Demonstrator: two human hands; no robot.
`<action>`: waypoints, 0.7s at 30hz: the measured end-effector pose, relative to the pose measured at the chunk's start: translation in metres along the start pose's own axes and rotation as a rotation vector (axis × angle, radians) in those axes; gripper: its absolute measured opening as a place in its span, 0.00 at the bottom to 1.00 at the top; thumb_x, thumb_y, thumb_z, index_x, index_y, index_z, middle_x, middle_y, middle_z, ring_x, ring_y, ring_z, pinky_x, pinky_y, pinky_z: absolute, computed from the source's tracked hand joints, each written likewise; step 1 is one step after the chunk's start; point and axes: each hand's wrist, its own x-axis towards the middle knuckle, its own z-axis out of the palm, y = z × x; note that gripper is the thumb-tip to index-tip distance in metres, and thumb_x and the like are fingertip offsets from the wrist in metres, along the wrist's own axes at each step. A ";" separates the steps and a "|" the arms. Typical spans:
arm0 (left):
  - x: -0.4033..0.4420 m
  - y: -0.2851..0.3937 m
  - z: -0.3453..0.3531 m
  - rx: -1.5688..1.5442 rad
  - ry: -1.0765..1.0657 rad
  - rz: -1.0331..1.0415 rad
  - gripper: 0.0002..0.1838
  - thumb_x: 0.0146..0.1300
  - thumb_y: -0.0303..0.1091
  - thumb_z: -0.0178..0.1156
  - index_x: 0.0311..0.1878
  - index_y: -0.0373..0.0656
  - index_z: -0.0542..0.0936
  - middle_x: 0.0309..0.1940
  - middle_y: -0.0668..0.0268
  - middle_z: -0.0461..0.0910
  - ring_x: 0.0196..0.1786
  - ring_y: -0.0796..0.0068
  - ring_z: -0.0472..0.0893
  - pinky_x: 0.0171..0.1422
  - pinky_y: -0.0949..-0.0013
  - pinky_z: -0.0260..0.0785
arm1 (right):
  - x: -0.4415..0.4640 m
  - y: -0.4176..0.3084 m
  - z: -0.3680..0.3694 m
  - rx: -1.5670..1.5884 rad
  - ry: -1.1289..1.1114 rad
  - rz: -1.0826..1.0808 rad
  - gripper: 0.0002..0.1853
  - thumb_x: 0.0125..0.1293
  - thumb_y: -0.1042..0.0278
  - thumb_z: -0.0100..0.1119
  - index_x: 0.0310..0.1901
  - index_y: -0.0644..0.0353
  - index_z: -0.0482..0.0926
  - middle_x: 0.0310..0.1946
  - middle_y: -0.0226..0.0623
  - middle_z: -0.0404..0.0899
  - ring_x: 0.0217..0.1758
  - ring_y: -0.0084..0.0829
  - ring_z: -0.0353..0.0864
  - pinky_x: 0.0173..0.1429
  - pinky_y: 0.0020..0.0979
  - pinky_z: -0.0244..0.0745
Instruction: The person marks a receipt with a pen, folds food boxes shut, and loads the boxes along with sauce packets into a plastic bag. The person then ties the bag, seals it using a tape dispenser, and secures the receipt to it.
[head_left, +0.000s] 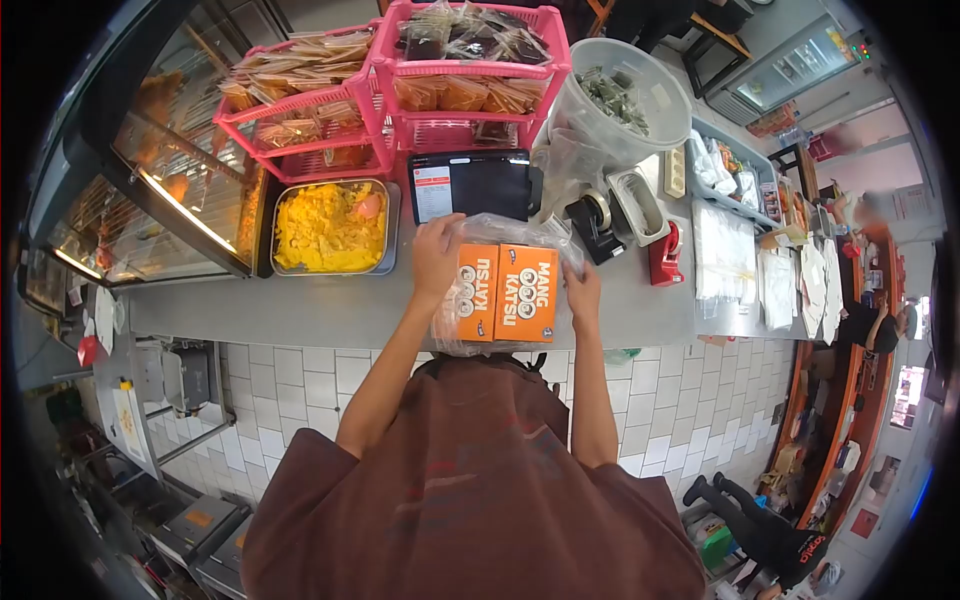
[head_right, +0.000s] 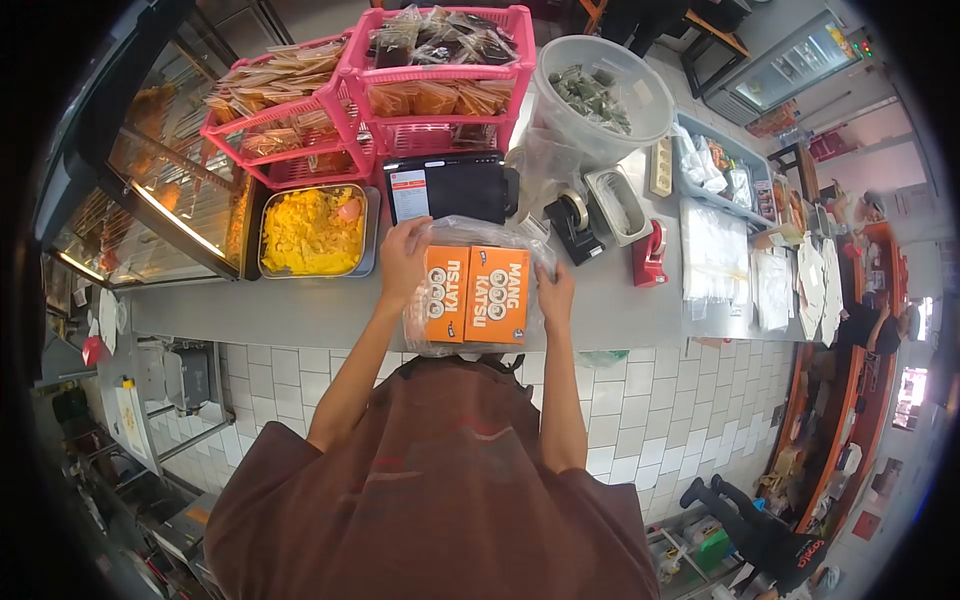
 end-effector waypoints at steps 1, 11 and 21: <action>-0.004 0.007 -0.006 0.011 -0.017 0.065 0.26 0.61 0.40 0.69 0.62 0.43 0.78 0.53 0.61 0.82 0.55 0.53 0.77 0.62 0.53 0.68 | -0.016 -0.007 -0.002 -0.007 0.062 -0.102 0.23 0.69 0.54 0.67 0.49 0.69 0.79 0.40 0.44 0.80 0.43 0.31 0.77 0.49 0.32 0.73; -0.119 0.024 -0.066 0.190 -0.208 -0.287 0.18 0.58 0.33 0.65 0.51 0.36 0.79 0.30 0.50 0.81 0.34 0.53 0.83 0.41 0.54 0.73 | -0.111 -0.016 -0.064 -0.144 -0.206 0.053 0.19 0.67 0.58 0.69 0.45 0.69 0.82 0.31 0.42 0.83 0.31 0.29 0.78 0.37 0.34 0.74; -0.073 0.111 -0.131 0.050 -0.217 -0.260 0.12 0.61 0.25 0.63 0.48 0.38 0.81 0.20 0.75 0.71 0.23 0.85 0.67 0.29 0.75 0.62 | -0.081 -0.141 -0.166 -0.356 -0.335 -0.323 0.21 0.68 0.53 0.68 0.34 0.68 0.83 0.21 0.33 0.76 0.25 0.21 0.71 0.33 0.30 0.69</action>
